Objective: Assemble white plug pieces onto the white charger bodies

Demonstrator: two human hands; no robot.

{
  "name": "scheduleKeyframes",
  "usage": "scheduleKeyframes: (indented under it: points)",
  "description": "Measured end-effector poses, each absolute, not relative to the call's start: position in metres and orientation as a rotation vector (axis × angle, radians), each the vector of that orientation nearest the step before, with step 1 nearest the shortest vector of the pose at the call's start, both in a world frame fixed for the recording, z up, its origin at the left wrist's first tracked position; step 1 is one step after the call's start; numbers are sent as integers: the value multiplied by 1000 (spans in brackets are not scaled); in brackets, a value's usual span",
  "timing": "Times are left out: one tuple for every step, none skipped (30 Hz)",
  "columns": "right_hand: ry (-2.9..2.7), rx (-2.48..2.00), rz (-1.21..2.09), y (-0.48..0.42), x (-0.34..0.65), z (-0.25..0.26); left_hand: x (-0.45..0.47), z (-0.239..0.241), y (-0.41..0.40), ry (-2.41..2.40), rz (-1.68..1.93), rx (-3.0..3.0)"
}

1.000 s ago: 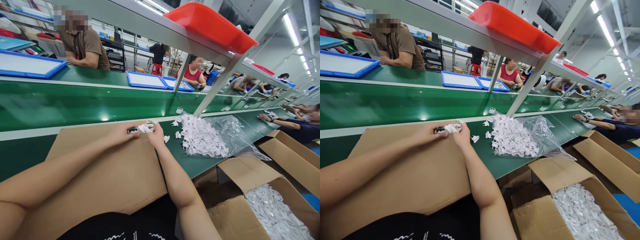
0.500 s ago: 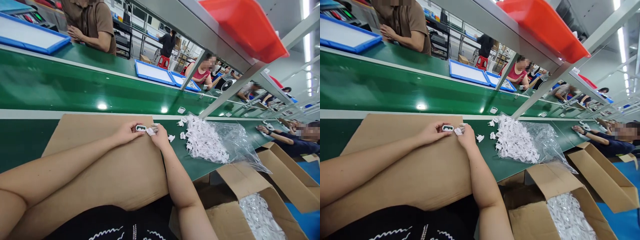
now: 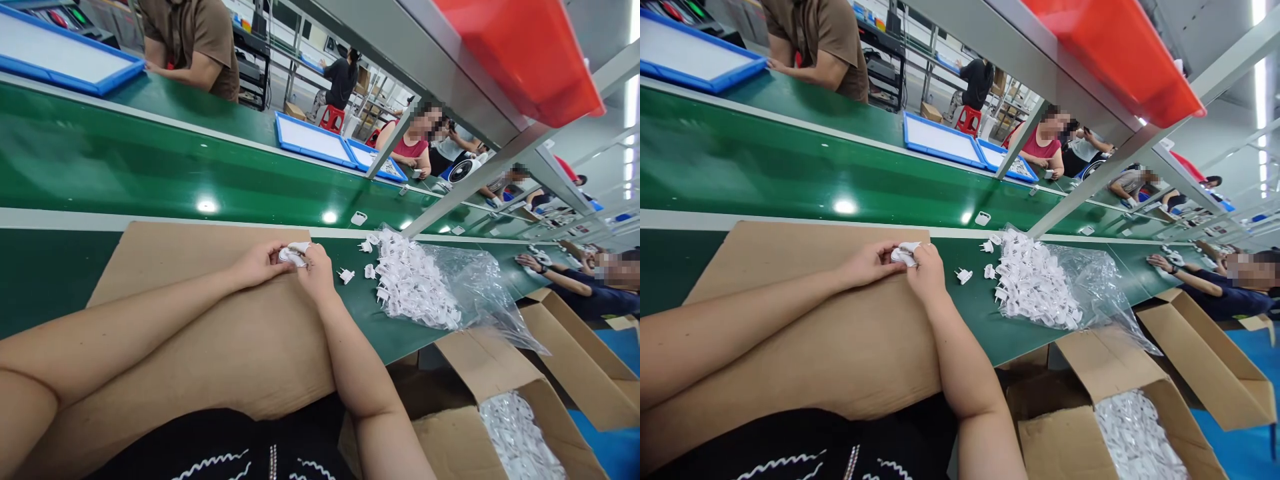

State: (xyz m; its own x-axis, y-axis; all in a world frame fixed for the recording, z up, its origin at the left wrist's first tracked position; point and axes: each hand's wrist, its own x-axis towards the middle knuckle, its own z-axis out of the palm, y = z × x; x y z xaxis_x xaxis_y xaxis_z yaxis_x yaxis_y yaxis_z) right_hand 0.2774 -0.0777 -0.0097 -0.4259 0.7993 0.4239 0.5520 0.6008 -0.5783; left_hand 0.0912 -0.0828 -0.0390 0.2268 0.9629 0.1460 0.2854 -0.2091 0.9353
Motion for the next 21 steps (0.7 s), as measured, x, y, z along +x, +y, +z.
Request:
scheduleKeyframes:
  points:
    - [-2149,-1059,445,-76,277,-10,91,-39,-83,1174,1018,1674]
    - [-2155,-1051,426,-75,276,-11,91,-39,-82,1170,1017,1687]
    - [-2161,-1042,407,-74,275,-11,91,-39,-83,1173,1017,1703]
    - [-2167,-1033,388,-73,274,-11,91,-38,-83,1181,1011,1723]
    - [-2175,-1026,369,-73,274,-10,90,-37,-84,1194,998,1748]
    - [-2183,-1023,353,-73,273,-10,90,-36,-85,1215,979,1775]
    - [-2191,-1025,342,-73,273,-9,90,-34,-86,1244,953,1805]
    - [-2196,-1034,336,-73,272,-8,90,-31,-87,1288,917,1839]
    - [-2200,-1051,335,-74,272,-7,89,-29,-88,1344,872,1883]
    - [-2204,-1076,337,-74,271,-7,89,-26,-89,1409,825,1935]
    - [-2207,-1105,341,-75,270,-6,88,-24,-90,1477,780,1993]
    - [-2208,-1138,348,-76,268,-5,87,-22,-90,1536,738,2052]
    - [-2206,-1171,358,-77,267,-4,86,-21,-90,1579,702,2105]
    - [-2202,-1202,372,-78,266,-3,86,-20,-90,1607,673,2143]
    - [-2196,-1224,391,-79,265,-2,85,-19,-91,1623,649,2160]
    - [-2189,-1239,416,-80,265,0,84,-19,-90,1635,629,2158]
    - [-2181,-1253,444,-81,267,2,84,-19,-90,1639,609,2139]
    - [-2173,-1272,470,-81,270,5,84,-19,-89,1637,586,2106]
    - [-2167,-1311,482,-81,275,8,83,-19,-87,1627,555,2062]
    - [-2165,-1377,465,-82,282,12,83,-18,-83,1612,522,2017]
    - [-2166,-1477,415,-81,290,17,82,-16,-79,1602,499,1979]
